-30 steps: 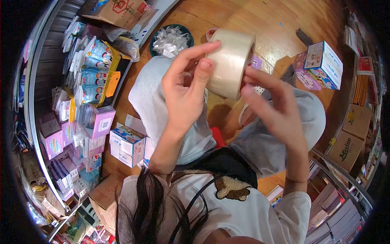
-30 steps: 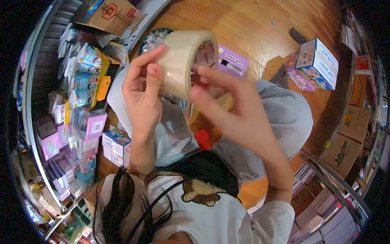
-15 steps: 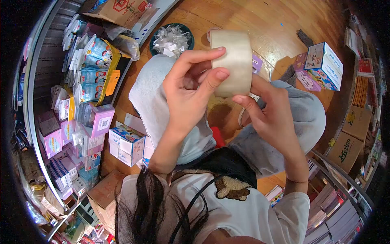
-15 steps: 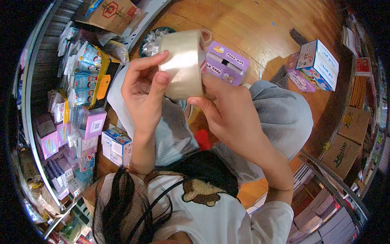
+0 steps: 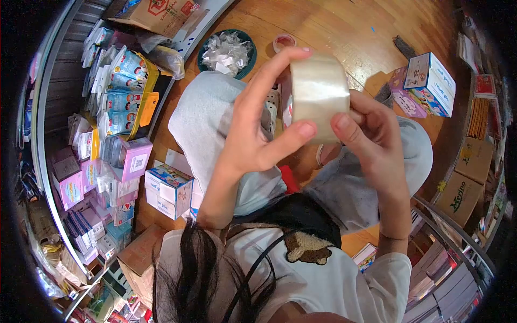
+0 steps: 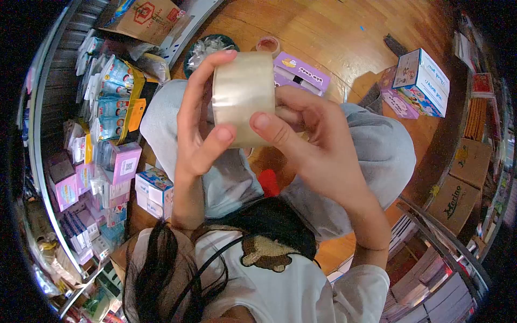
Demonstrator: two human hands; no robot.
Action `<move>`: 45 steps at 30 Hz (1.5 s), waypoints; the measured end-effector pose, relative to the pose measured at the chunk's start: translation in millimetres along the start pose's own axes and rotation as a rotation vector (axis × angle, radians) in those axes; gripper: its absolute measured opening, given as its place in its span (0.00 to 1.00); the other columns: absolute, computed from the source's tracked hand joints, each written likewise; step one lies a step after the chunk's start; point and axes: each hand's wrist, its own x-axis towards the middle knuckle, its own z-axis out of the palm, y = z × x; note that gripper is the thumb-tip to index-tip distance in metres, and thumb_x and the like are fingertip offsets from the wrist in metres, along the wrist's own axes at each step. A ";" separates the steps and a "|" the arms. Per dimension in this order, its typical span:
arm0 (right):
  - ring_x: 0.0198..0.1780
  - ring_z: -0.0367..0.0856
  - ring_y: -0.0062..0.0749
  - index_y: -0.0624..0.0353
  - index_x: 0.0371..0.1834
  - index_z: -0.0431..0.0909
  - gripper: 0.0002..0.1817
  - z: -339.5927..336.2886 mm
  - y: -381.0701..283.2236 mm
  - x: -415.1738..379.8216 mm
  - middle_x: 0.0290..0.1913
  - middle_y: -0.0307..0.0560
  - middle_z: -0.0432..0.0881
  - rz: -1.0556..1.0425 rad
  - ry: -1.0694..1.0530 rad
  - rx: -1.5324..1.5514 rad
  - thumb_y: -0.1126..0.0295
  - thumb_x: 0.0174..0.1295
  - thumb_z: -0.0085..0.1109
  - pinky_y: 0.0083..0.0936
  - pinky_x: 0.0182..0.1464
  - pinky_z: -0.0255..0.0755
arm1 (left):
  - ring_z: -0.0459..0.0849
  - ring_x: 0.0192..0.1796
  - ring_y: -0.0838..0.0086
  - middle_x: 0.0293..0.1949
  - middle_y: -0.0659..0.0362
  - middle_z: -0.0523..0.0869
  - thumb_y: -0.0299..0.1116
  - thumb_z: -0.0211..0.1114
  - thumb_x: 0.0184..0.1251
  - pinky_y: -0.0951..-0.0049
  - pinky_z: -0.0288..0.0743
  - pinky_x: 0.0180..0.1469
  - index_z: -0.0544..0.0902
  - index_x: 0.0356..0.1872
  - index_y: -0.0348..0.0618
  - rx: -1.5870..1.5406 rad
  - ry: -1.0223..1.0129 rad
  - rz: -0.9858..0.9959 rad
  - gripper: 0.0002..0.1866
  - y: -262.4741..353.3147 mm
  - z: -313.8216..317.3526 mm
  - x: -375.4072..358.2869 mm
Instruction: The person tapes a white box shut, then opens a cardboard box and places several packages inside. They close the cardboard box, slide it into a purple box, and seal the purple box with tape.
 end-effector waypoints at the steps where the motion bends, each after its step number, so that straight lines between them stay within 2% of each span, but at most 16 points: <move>1: 0.45 0.79 0.23 0.71 0.50 0.73 0.16 -0.9 -0.1 -0.2 0.44 0.46 0.81 0.007 -0.002 0.014 0.71 0.62 0.57 0.17 0.47 0.71 | 0.74 0.49 0.65 0.50 0.49 0.76 0.44 0.66 0.50 0.69 0.65 0.53 0.69 0.58 0.36 -0.019 -0.001 -0.022 0.34 0.7 -0.3 0.7; 5: 0.40 0.79 0.19 0.69 0.46 0.75 0.14 -6.4 -4.2 0.9 0.40 0.43 0.82 0.085 -0.014 0.042 0.69 0.63 0.57 0.16 0.43 0.71 | 0.72 0.42 0.69 0.42 0.54 0.75 0.45 0.67 0.47 0.72 0.65 0.48 0.72 0.54 0.38 -0.014 0.002 -0.068 0.33 -0.8 0.0 1.5; 9: 0.36 0.79 0.17 0.67 0.43 0.77 0.16 -8.5 -0.1 3.8 0.35 0.41 0.82 0.088 0.001 0.056 0.63 0.63 0.56 0.16 0.40 0.71 | 0.69 0.38 0.72 0.35 0.57 0.72 0.47 0.66 0.49 0.75 0.64 0.44 0.74 0.51 0.39 0.009 0.050 -0.097 0.30 -6.7 3.9 -0.2; 12: 0.35 0.80 0.19 0.65 0.42 0.78 0.19 -12.4 5.6 8.5 0.34 0.41 0.83 0.107 0.003 0.108 0.57 0.63 0.55 0.18 0.39 0.73 | 0.70 0.39 0.71 0.36 0.57 0.72 0.48 0.62 0.55 0.75 0.65 0.46 0.75 0.50 0.40 0.049 0.064 -0.241 0.26 -2.4 5.9 -0.8; 15: 0.34 0.82 0.22 0.64 0.42 0.78 0.21 -13.1 5.2 10.3 0.34 0.41 0.83 0.153 -0.004 0.197 0.54 0.63 0.54 0.21 0.38 0.75 | 0.71 0.41 0.71 0.37 0.57 0.72 0.49 0.56 0.63 0.75 0.65 0.48 0.74 0.51 0.39 0.101 0.066 -0.229 0.24 -5.1 8.1 0.1; 20: 0.35 0.83 0.26 0.63 0.43 0.78 0.24 -8.5 9.6 14.2 0.37 0.43 0.83 0.186 0.100 0.222 0.50 0.63 0.52 0.24 0.39 0.78 | 0.73 0.46 0.70 0.42 0.55 0.73 0.49 0.48 0.70 0.75 0.64 0.53 0.73 0.51 0.38 -0.020 0.052 -0.405 0.23 -8.6 8.9 -3.6; 23: 0.37 0.84 0.29 0.62 0.45 0.77 0.25 -21.3 10.7 15.1 0.40 0.45 0.83 0.247 -0.063 0.366 0.49 0.64 0.51 0.25 0.39 0.79 | 0.73 0.50 0.72 0.45 0.55 0.75 0.48 0.46 0.72 0.75 0.63 0.55 0.72 0.52 0.38 -0.127 0.069 -0.471 0.22 -3.1 12.3 -2.3; 26: 0.38 0.84 0.30 0.62 0.47 0.76 0.25 -16.5 4.5 14.7 0.41 0.45 0.82 0.226 -0.018 0.365 0.48 0.64 0.50 0.26 0.38 0.79 | 0.72 0.51 0.75 0.47 0.55 0.76 0.45 0.46 0.73 0.76 0.64 0.55 0.70 0.55 0.37 -0.167 0.070 -0.490 0.21 4.0 16.1 -1.0; 29: 0.38 0.84 0.30 0.63 0.48 0.75 0.25 -12.5 7.9 16.0 0.42 0.47 0.82 0.203 0.151 0.347 0.49 0.65 0.49 0.26 0.39 0.79 | 0.74 0.49 0.76 0.46 0.55 0.77 0.41 0.48 0.72 0.77 0.66 0.52 0.68 0.56 0.37 -0.175 0.050 -0.498 0.20 3.0 16.7 -3.6; 31: 0.38 0.84 0.30 0.63 0.47 0.75 0.24 -13.6 7.8 15.9 0.43 0.47 0.82 0.213 0.151 0.395 0.50 0.65 0.49 0.25 0.41 0.79 | 0.74 0.48 0.77 0.46 0.55 0.77 0.39 0.49 0.72 0.77 0.68 0.50 0.67 0.57 0.37 -0.187 0.037 -0.523 0.19 1.5 16.6 -5.8; 35: 0.37 0.84 0.24 0.64 0.47 0.73 0.23 -12.2 5.4 16.8 0.38 0.45 0.83 0.220 0.127 0.492 0.53 0.70 0.41 0.18 0.37 0.80 | 0.75 0.46 0.78 0.46 0.56 0.78 0.35 0.50 0.71 0.77 0.70 0.48 0.67 0.57 0.37 -0.208 0.011 -0.554 0.18 -1.9 15.1 -9.5; 38: 0.43 0.83 0.28 0.63 0.49 0.73 0.22 -24.9 13.0 17.1 0.46 0.48 0.80 0.187 -0.010 0.625 0.53 0.67 0.47 0.21 0.44 0.78 | 0.76 0.45 0.78 0.46 0.57 0.78 0.35 0.49 0.71 0.78 0.70 0.48 0.67 0.57 0.37 -0.168 -0.020 -0.533 0.18 0.4 13.6 -8.3; 41: 0.43 0.82 0.26 0.64 0.51 0.72 0.22 -32.4 18.6 19.2 0.47 0.47 0.80 0.140 -0.162 0.738 0.55 0.67 0.47 0.19 0.45 0.77 | 0.76 0.45 0.79 0.45 0.57 0.78 0.35 0.49 0.71 0.79 0.70 0.48 0.67 0.57 0.37 -0.189 -0.013 -0.523 0.18 3.5 15.8 -8.6; 44: 0.45 0.81 0.27 0.63 0.53 0.71 0.21 -25.5 13.5 15.6 0.47 0.46 0.79 0.117 -0.106 0.762 0.57 0.67 0.47 0.21 0.47 0.75 | 0.76 0.45 0.79 0.45 0.58 0.78 0.36 0.49 0.70 0.79 0.69 0.49 0.68 0.56 0.38 -0.241 0.037 -0.622 0.18 3.4 18.6 -9.4; 45: 0.46 0.80 0.27 0.63 0.53 0.70 0.20 -21.0 14.5 13.8 0.47 0.45 0.79 0.081 -0.065 0.664 0.59 0.67 0.48 0.21 0.48 0.74 | 0.75 0.46 0.79 0.45 0.58 0.78 0.36 0.49 0.70 0.80 0.69 0.49 0.68 0.56 0.38 -0.256 0.058 -0.671 0.18 3.0 18.8 -9.8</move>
